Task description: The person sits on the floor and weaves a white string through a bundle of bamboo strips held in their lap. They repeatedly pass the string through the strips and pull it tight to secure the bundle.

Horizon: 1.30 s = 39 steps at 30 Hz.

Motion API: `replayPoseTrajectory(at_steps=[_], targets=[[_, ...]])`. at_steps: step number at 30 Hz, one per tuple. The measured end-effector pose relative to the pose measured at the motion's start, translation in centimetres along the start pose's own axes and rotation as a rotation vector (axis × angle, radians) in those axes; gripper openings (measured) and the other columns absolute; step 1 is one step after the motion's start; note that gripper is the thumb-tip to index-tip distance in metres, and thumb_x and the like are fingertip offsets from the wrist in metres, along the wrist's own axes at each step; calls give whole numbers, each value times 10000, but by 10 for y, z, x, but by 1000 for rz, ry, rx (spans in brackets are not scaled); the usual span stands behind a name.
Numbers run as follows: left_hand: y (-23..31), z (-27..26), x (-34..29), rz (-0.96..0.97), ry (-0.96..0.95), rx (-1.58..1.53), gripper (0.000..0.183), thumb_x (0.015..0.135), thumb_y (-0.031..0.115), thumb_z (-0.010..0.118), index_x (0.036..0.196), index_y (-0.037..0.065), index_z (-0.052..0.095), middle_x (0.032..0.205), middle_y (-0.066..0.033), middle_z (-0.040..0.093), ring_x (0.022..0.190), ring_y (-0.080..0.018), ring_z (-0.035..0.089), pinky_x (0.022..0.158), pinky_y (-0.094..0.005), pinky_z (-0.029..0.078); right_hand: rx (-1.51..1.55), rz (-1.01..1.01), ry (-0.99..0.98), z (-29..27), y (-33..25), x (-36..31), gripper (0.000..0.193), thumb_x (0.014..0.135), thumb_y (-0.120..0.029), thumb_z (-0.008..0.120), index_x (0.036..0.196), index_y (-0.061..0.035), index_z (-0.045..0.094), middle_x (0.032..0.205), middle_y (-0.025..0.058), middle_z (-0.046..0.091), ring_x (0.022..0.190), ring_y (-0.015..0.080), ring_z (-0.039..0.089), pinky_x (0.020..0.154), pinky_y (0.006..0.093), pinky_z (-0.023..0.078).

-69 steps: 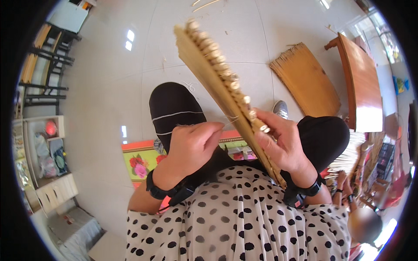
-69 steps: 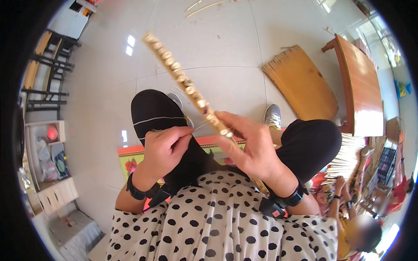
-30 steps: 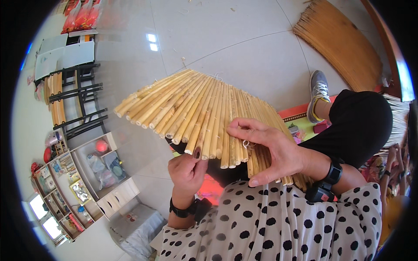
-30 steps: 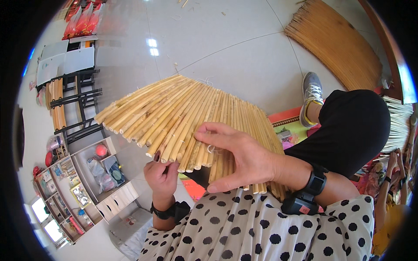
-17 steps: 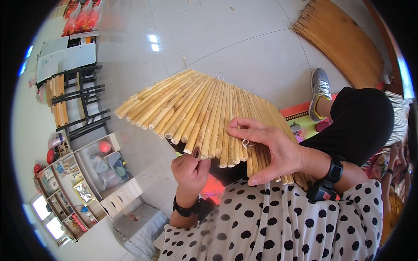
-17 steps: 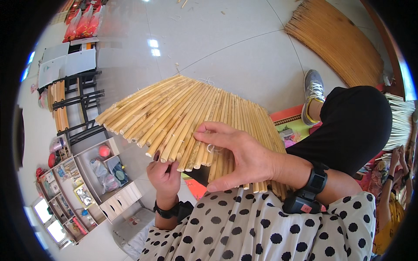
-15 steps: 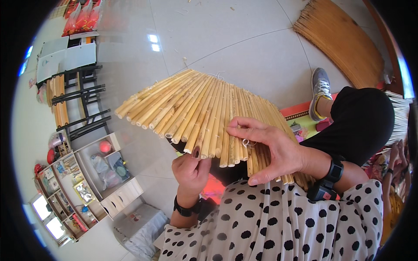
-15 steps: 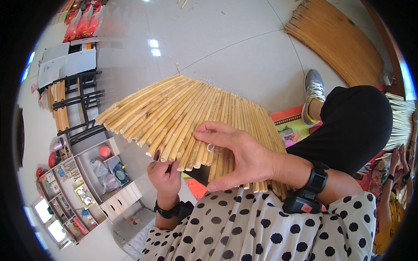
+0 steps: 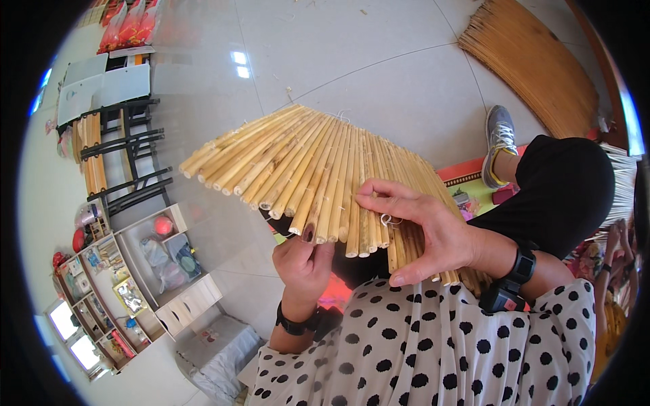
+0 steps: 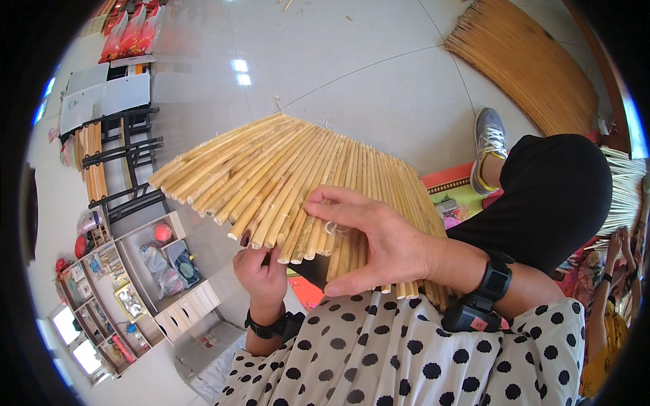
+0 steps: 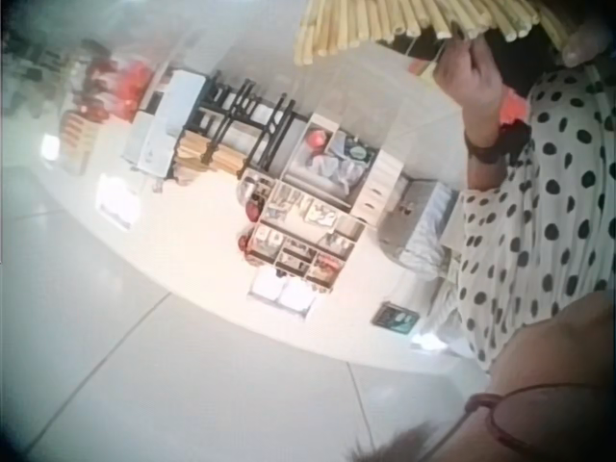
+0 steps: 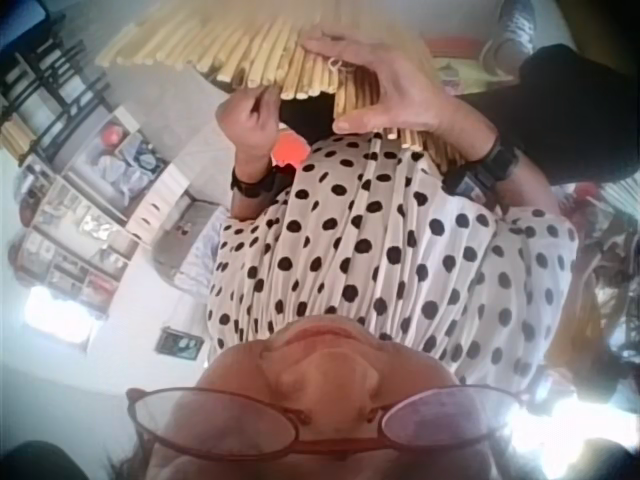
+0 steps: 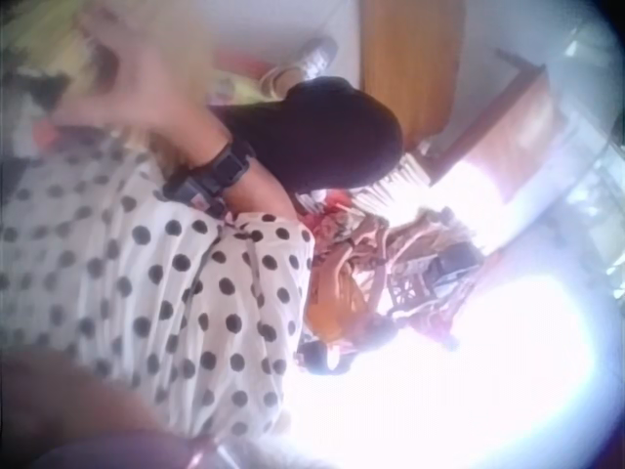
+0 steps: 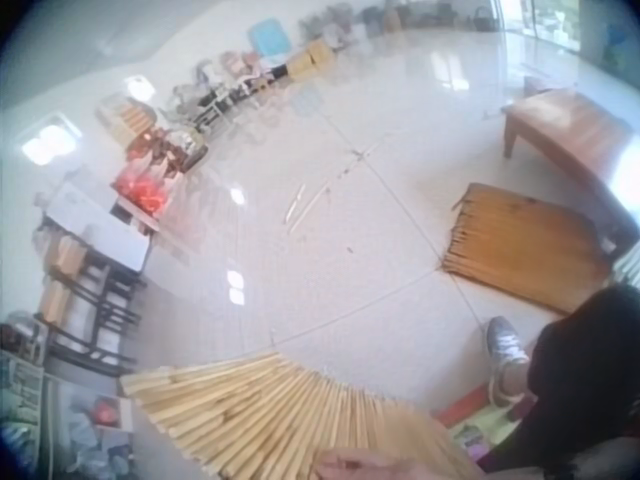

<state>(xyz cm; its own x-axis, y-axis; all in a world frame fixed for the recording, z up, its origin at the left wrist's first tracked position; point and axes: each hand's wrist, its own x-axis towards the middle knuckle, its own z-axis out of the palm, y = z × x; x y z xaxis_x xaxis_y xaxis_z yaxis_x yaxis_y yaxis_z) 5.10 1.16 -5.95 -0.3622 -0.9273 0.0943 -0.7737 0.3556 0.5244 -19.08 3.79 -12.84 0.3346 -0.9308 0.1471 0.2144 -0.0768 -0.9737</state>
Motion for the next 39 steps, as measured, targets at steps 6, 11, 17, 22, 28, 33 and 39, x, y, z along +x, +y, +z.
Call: replayPoseTrajectory(at_steps=[6,11,17,22,28,33,39], targets=[[-8,0,0,95,-21,52,135,761,-13,695,890,17,719,829,-145,724,668,-301,686,944,-393,503,-8,-8,0,-1,0,0,983,657,-401,899,1421,56,484,1469,258,431,1382,364,448,1131,408,366],[3,5,10,164,-17,63,186,808,30,701,989,13,737,941,-144,743,825,-331,715,922,-383,504,-19,-6,-8,-1,-1,-1,978,659,-393,897,1423,55,482,1468,256,432,1369,365,461,1126,408,373],[7,12,5,76,1,24,218,863,95,673,1052,-5,714,998,-164,740,915,-363,710,938,-380,491,-37,-11,4,1,-1,0,968,664,-395,895,1423,44,485,1462,254,434,1343,376,482,1108,412,393],[6,4,-1,25,-82,44,359,864,74,626,1206,-32,610,1010,-179,735,886,-328,725,903,-366,514,-18,56,-2,2,-6,-1,977,675,-408,884,1448,23,470,1475,258,421,1378,375,435,1125,420,361],[14,6,2,-38,-91,-170,529,892,-4,575,1384,-89,402,1076,-191,711,988,-214,708,849,-328,560,18,54,-65,-1,-5,0,1004,703,-438,853,1486,27,432,1516,271,385,1455,366,343,1168,429,285],[2,16,-1,12,-72,-197,498,939,3,561,1392,-96,379,1213,-200,657,1070,-233,680,903,-345,556,-15,33,-71,-1,-7,-1,985,721,-440,840,1486,27,433,1524,269,375,1455,364,344,1167,432,284],[19,27,2,-43,-18,-451,534,936,-7,538,1413,-91,312,1335,-223,554,1202,-247,603,972,-348,520,-27,6,-89,-3,-8,-3,977,739,-457,824,1487,32,430,1518,277,381,1461,374,335,1169,435,280]])
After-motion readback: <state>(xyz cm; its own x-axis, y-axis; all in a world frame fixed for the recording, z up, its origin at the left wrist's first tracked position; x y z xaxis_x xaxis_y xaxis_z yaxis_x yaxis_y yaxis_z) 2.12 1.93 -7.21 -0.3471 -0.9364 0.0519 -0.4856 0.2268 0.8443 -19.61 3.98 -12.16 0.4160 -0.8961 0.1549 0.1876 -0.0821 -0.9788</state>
